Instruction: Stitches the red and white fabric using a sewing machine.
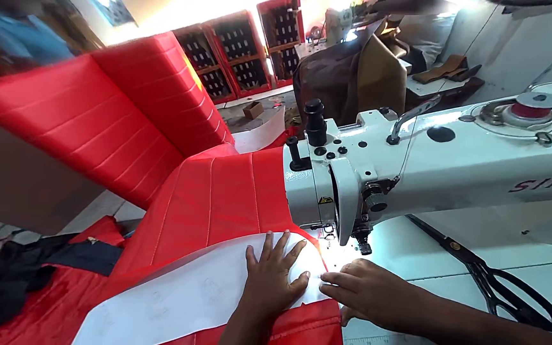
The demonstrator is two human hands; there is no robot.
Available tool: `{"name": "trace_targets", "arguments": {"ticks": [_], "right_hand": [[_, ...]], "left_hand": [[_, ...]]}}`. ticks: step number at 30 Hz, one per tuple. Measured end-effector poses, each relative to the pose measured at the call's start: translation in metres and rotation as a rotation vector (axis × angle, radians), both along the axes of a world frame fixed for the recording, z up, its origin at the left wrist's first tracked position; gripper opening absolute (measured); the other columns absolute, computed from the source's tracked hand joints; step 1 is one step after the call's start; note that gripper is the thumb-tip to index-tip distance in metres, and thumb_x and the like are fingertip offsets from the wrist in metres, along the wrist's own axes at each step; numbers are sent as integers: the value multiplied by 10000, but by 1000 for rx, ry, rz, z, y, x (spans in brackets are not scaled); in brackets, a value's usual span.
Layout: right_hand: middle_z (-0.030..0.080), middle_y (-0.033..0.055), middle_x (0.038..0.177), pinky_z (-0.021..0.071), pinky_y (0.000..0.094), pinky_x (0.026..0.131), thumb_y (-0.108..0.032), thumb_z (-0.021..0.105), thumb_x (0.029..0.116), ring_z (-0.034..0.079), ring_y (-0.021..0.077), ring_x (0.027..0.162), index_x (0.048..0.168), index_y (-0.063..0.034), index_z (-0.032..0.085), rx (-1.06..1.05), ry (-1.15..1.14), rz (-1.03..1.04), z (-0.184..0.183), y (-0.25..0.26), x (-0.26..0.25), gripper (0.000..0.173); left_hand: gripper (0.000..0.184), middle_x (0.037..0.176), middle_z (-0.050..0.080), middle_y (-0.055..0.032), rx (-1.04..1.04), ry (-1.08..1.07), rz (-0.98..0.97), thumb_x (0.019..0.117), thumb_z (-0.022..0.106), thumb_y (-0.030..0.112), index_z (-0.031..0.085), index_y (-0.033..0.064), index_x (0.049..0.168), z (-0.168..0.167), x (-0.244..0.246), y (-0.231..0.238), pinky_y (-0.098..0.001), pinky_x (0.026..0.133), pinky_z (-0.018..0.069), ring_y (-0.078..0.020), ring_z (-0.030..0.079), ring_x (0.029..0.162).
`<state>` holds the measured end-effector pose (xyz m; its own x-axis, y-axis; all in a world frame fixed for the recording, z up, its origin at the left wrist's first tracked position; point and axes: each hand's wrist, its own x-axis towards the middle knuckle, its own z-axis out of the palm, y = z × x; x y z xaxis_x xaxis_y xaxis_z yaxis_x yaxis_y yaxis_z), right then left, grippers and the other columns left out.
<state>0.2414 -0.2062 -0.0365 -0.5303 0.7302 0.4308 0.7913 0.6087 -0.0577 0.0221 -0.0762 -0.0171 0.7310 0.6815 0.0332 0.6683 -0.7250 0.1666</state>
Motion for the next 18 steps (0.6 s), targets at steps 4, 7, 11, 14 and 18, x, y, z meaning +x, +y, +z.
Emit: {"name": "trace_targets", "arguments": {"ticks": [4, 7, 11, 14, 18], "right_hand": [[661, 53, 1348, 553, 413, 903, -267, 563, 1044, 670, 266, 1107, 1285, -128, 661, -231, 94, 44, 6, 9, 7, 295], [673, 59, 1344, 543, 432, 966, 25, 506, 978, 669, 271, 1150, 1259, -135, 691, -293, 221, 21, 5, 8, 10, 373], [736, 86, 1104, 585, 398, 887, -218, 458, 1087, 720, 235, 1006, 1261, -102, 668, -243, 387, -161, 5, 10, 1, 296], [742, 99, 1078, 566, 443, 868, -366, 505, 1068, 713, 265, 989, 1244, -95, 690, -333, 405, -226, 11, 16, -10, 373], [692, 118, 1049, 535, 483, 851, -232, 513, 1056, 677, 295, 1000, 1053, -63, 696, -411, 351, -249, 14, 21, -22, 249]], "left_hand": [[597, 1589, 466, -40, -17, -11, -6, 954, 413, 656, 572, 380, 1459, 2, -2, 4, -782, 1115, 126, -379, 283, 1532], [491, 1535, 522, -24, -124, 25, 8, 1021, 437, 567, 592, 361, 1439, 18, 0, 17, -725, 1089, 228, -350, 373, 1479], [503, 1331, 617, -57, -71, -96, -20, 970, 569, 549, 657, 279, 1385, 11, 4, 29, -642, 966, 322, -338, 517, 1231], [532, 1305, 637, -58, 31, -189, -21, 920, 598, 593, 683, 292, 1350, -3, 3, 29, -646, 988, 327, -336, 540, 1221], [686, 1429, 598, -104, 32, -223, 13, 887, 609, 630, 647, 164, 1389, -8, 2, 29, -673, 1098, 284, -365, 475, 1390]]}}
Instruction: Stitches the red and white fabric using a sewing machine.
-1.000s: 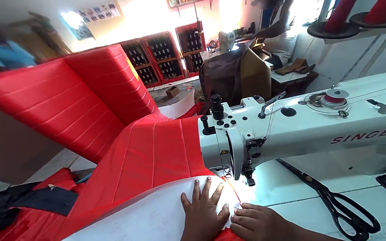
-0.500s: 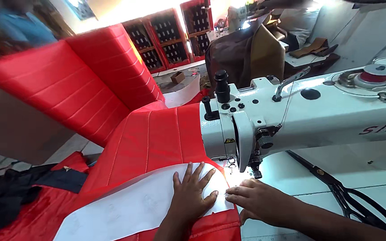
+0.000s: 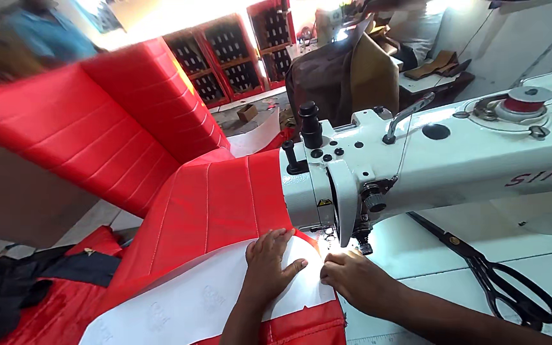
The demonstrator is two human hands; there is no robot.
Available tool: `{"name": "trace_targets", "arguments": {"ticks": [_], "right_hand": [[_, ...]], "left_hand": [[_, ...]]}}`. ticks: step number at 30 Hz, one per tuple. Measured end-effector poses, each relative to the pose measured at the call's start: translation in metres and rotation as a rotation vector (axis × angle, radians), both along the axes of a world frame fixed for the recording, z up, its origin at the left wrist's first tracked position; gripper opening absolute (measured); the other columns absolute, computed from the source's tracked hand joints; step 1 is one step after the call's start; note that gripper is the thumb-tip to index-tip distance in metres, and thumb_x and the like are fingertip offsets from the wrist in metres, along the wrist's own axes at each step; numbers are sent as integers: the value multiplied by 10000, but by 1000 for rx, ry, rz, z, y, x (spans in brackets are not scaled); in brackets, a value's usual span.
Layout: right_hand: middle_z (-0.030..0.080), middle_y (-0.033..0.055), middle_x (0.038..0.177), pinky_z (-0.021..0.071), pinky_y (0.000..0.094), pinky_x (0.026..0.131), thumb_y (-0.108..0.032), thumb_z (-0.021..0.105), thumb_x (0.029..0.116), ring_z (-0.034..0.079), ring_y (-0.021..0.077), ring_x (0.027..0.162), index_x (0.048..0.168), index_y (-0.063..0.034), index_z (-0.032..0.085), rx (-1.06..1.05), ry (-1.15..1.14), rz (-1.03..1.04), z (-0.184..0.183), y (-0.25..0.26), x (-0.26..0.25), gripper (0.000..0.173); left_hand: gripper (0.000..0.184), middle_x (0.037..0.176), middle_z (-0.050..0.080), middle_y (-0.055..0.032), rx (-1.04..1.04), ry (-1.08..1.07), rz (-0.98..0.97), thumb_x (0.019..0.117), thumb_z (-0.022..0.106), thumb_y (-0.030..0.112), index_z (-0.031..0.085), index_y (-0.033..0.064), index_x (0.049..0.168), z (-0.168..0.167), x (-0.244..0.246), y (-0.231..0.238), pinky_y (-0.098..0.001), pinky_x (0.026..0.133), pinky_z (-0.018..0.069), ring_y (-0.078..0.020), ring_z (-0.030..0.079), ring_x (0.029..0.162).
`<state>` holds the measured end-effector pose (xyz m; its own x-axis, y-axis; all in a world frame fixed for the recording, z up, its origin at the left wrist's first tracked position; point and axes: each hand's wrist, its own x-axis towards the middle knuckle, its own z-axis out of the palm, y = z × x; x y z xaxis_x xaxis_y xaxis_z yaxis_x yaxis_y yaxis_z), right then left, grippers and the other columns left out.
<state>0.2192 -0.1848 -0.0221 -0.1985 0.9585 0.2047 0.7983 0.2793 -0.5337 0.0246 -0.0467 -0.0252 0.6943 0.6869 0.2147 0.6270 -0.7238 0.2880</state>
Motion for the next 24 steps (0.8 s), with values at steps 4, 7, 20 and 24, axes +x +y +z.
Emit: {"name": "trace_targets", "arguments": {"ticks": [4, 7, 20, 24], "right_hand": [[629, 121, 910, 492, 426, 865, -231, 423, 1086, 626, 251, 936, 926, -22, 659, 21, 257, 348, -4, -5, 28, 354], [552, 86, 718, 407, 367, 741, -431, 366, 1101, 564, 212, 771, 708, -45, 588, 134, 319, 458, -11, -7, 38, 594], [707, 81, 1048, 539, 437, 806, -96, 525, 999, 672, 251, 929, 1100, -161, 769, 150, -6, 257, -11, -7, 25, 271], [704, 79, 996, 538, 414, 792, -94, 538, 990, 667, 242, 895, 1058, -154, 783, 179, 9, 261, -12, -6, 25, 261]], "left_hand": [[657, 1454, 586, -118, -13, -24, 46, 950, 563, 585, 635, 87, 1372, -2, 2, 2, -634, 1162, 271, -354, 444, 1436], [573, 1401, 615, -132, 1, -48, 51, 986, 552, 517, 656, 73, 1332, -1, 5, 2, -625, 1146, 307, -359, 491, 1393], [319, 902, 683, -95, 96, -140, 31, 832, 803, 353, 683, 70, 917, 4, 10, 1, -619, 872, 398, -331, 637, 946], [185, 751, 643, -36, 176, -159, -49, 906, 737, 269, 689, 91, 885, 4, 13, 0, -551, 782, 426, -241, 625, 736]]}}
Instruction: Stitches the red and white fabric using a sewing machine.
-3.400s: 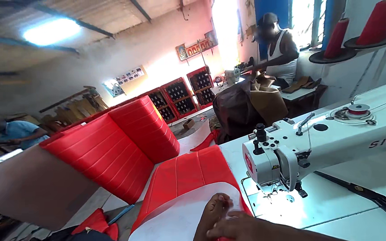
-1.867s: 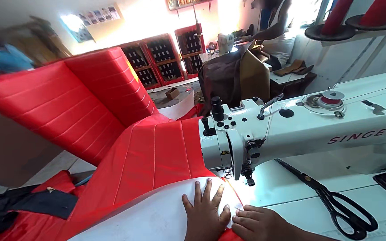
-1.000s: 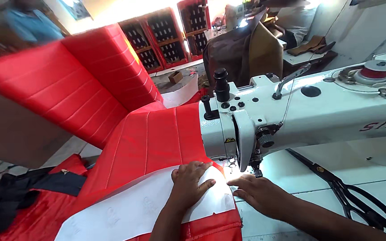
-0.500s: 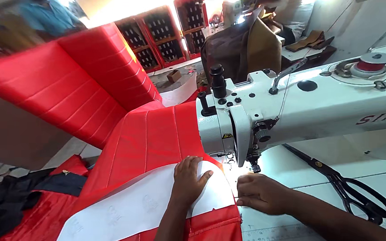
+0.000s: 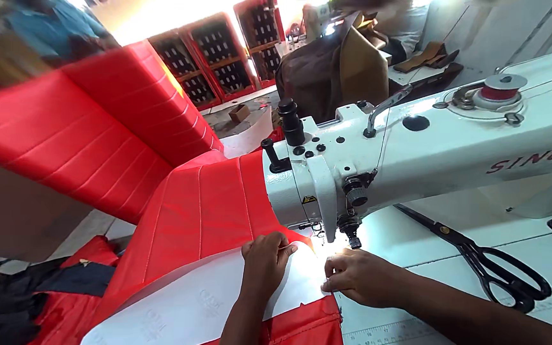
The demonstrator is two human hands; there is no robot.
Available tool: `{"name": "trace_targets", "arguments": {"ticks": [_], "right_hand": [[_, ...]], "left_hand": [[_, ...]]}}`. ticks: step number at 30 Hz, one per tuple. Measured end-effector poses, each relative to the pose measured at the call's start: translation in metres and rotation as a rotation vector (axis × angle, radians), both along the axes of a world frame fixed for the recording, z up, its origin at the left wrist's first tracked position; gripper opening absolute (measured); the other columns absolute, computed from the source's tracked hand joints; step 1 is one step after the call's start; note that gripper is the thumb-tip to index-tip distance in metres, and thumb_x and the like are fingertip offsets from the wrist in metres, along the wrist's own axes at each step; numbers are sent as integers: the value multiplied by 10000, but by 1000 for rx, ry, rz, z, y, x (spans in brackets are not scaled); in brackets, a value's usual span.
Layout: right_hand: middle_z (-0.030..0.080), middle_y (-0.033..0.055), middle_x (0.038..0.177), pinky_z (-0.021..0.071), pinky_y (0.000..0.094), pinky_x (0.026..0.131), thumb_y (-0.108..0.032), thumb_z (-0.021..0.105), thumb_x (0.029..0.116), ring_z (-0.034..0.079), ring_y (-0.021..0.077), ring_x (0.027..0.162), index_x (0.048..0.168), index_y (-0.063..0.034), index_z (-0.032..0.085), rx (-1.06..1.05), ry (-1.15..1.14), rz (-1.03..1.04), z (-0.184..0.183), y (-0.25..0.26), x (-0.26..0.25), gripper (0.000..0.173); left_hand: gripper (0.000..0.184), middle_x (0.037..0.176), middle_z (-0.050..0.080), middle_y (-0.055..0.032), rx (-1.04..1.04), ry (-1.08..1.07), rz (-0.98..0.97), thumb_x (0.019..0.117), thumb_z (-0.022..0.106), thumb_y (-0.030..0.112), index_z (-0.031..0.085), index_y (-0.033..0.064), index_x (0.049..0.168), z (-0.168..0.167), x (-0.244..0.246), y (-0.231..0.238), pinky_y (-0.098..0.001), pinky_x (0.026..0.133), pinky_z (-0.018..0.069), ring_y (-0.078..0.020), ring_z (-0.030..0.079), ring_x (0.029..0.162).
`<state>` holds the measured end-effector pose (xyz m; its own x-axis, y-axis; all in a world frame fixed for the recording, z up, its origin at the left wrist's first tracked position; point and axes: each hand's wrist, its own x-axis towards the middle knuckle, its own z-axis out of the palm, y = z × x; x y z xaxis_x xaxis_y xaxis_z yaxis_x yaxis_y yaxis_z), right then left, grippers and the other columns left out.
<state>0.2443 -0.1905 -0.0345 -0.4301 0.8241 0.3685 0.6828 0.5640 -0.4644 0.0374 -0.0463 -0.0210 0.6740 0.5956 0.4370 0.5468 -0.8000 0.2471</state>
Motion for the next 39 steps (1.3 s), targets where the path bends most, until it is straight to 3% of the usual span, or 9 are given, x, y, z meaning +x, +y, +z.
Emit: {"name": "trace_targets", "arguments": {"ticks": [3, 9, 13, 18, 23, 33, 39], "right_hand": [[701, 87, 1014, 541, 419, 786, -99, 541, 993, 668, 247, 895, 1046, -143, 782, 13, 6, -1, 0, 0, -1, 250], [681, 80, 1326, 548, 462, 852, -75, 519, 987, 692, 270, 1028, 1052, -119, 777, -25, -6, 18, 2, 0, 0, 270], [699, 50, 1307, 539, 452, 894, -62, 503, 978, 681, 266, 1077, 1070, -123, 768, -43, -15, 31, 1, 1, 1, 287], [709, 15, 1263, 543, 423, 870, -30, 461, 977, 682, 230, 1068, 1218, -139, 683, -10, -26, 7, 0, 1, 0, 346], [704, 11, 1279, 546, 432, 885, 19, 469, 952, 676, 234, 1105, 1224, -139, 691, -18, -36, 9, 0, 1, -1, 385], [710, 22, 1266, 553, 451, 875, 36, 495, 924, 683, 253, 1085, 1213, -154, 721, 4, -54, 7, -3, 1, -1, 413], [716, 4, 1264, 551, 446, 831, 38, 495, 925, 686, 251, 1045, 1206, -158, 729, 18, -70, 13, -3, 2, -1, 414]], "left_hand": [[167, 814, 685, -62, -10, 48, -43, 923, 720, 251, 742, 85, 926, 7, 3, 4, -569, 774, 430, -276, 645, 778], [131, 854, 715, -94, 63, 177, -165, 911, 739, 199, 737, 69, 895, 16, 10, 12, -560, 796, 484, -298, 690, 828], [144, 847, 720, -99, 56, 239, -269, 915, 734, 213, 755, 71, 919, 22, 10, 23, -532, 762, 502, -300, 701, 854], [168, 807, 714, -82, 83, 243, -355, 915, 718, 241, 768, 81, 908, 23, 11, 30, -510, 755, 503, -282, 695, 827], [155, 792, 707, -56, 93, 253, -367, 899, 725, 253, 760, 103, 877, 24, 11, 30, -486, 727, 492, -250, 693, 815], [162, 839, 724, -97, 12, 268, -313, 915, 736, 228, 768, 69, 924, 26, 12, 26, -526, 789, 504, -291, 702, 863], [288, 946, 723, -163, -300, 317, -258, 1017, 617, 235, 752, -20, 1018, 24, 15, 36, -553, 928, 460, -323, 672, 974]]}}
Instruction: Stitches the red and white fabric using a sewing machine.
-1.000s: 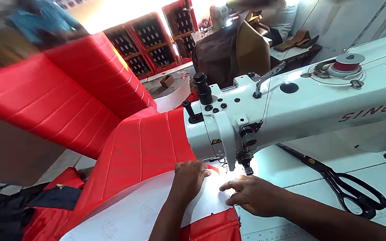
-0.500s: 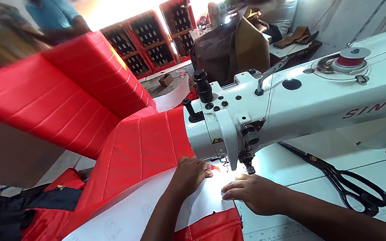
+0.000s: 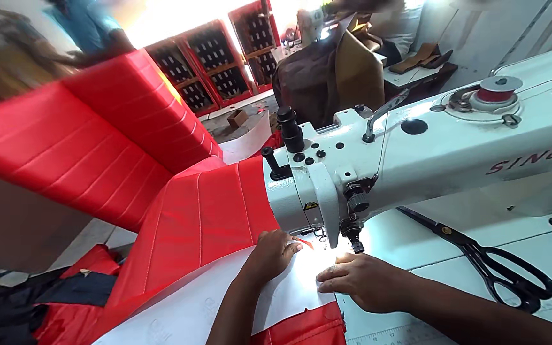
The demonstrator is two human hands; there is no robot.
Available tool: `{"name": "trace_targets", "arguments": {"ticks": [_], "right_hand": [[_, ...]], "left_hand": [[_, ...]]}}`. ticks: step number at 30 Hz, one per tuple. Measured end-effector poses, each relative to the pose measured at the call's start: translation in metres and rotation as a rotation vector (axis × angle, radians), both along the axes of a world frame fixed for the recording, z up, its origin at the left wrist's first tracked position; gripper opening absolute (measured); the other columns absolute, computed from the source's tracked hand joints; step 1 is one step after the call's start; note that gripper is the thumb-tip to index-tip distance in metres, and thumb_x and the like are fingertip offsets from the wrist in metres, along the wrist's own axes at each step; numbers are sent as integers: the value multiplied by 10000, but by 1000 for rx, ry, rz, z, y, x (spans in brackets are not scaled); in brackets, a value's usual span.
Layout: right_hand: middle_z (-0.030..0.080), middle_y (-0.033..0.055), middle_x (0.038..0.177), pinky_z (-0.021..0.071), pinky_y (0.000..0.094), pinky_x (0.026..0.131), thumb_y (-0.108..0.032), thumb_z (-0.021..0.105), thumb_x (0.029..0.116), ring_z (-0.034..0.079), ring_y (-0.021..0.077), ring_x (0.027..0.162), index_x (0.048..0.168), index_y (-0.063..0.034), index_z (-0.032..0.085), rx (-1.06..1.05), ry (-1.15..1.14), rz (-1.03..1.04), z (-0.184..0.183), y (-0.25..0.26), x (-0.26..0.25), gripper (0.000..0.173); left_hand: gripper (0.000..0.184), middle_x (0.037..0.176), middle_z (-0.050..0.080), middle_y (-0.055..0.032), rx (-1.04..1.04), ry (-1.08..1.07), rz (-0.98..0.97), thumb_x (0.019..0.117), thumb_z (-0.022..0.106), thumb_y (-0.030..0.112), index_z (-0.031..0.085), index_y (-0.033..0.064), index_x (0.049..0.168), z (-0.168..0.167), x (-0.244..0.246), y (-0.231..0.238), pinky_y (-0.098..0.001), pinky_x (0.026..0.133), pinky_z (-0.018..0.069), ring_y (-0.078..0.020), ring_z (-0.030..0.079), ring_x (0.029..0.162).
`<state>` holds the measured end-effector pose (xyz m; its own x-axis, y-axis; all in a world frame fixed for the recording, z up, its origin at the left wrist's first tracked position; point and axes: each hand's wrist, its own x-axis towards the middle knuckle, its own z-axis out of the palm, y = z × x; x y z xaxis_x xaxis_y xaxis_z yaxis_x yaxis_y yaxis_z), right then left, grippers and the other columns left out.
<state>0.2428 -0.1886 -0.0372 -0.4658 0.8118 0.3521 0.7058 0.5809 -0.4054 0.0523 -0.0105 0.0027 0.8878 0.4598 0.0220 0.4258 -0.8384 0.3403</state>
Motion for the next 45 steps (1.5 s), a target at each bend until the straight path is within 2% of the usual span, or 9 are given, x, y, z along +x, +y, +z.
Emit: {"name": "trace_targets", "arguments": {"ticks": [14, 18, 20, 24, 26, 28, 33, 39, 45], "right_hand": [[639, 54, 1376, 480, 551, 958, -177, 561, 963, 613, 309, 1205, 1324, -117, 646, -248, -26, 90, 17, 1, 4, 375], [590, 64, 1438, 455, 578, 965, -387, 669, 964, 580, 338, 1233, 1383, -111, 598, -321, -100, 116, 28, 1, 5, 506], [573, 67, 1454, 446, 588, 975, -504, 722, 906, 572, 338, 1238, 1409, -113, 577, -328, -148, 132, 31, 1, 5, 654], [663, 64, 1328, 514, 521, 882, -566, 711, 880, 648, 296, 1101, 1318, -109, 650, -121, -147, 110, 17, 2, 3, 637], [708, 68, 1222, 540, 448, 762, -600, 647, 900, 677, 272, 977, 1232, -100, 686, 56, -162, 82, 6, 3, -1, 602], [723, 64, 1164, 525, 392, 665, -628, 571, 929, 680, 246, 893, 1158, -107, 696, 193, -225, 57, 1, 3, -6, 582], [711, 86, 1177, 505, 352, 636, -534, 533, 999, 660, 237, 851, 1160, -101, 684, 291, -278, 102, -3, 2, -9, 486], [681, 144, 1277, 492, 414, 1084, -359, 603, 1019, 641, 320, 1231, 1225, -56, 677, 170, -115, 272, 2, 4, -5, 374], [625, 148, 1391, 379, 418, 1193, 95, 505, 956, 570, 314, 1336, 1298, -13, 622, -52, 27, 331, 8, 7, 0, 378]], "left_hand": [[365, 1343, 646, -139, 252, 412, 167, 955, 719, 313, 714, 87, 1241, 40, 38, -34, -525, 1058, 390, -312, 568, 1270], [80, 962, 741, -187, 483, 63, 178, 896, 695, 26, 761, -4, 929, 15, 30, -62, -512, 843, 517, -354, 703, 954], [152, 985, 734, -146, 439, 197, 176, 951, 613, 41, 760, 19, 983, 12, 26, -69, -459, 859, 538, -303, 702, 992], [505, 1579, 473, 14, 124, 532, 175, 1071, 410, 434, 511, 201, 1508, 28, 2, -72, -597, 1186, 234, -238, 388, 1486], [607, 1678, 303, 74, 66, 491, 186, 1042, 341, 591, 395, 323, 1584, 17, -14, -67, -767, 1149, 16, -288, 156, 1582], [634, 1668, 330, 52, 90, 330, 179, 1010, 332, 644, 444, 343, 1556, -1, -25, -62, -828, 1087, -12, -355, 140, 1578], [614, 1616, 431, 15, 136, 147, 177, 991, 386, 605, 545, 291, 1495, -16, -29, -62, -790, 1123, 77, -354, 235, 1556], [589, 1631, 404, 17, 83, 172, 185, 994, 404, 554, 521, 295, 1511, -13, -28, -61, -754, 1153, 60, -343, 199, 1568], [580, 1637, 392, 28, 40, 186, 193, 979, 427, 481, 509, 290, 1520, -10, -27, -60, -738, 1163, 41, -330, 169, 1576]]}}
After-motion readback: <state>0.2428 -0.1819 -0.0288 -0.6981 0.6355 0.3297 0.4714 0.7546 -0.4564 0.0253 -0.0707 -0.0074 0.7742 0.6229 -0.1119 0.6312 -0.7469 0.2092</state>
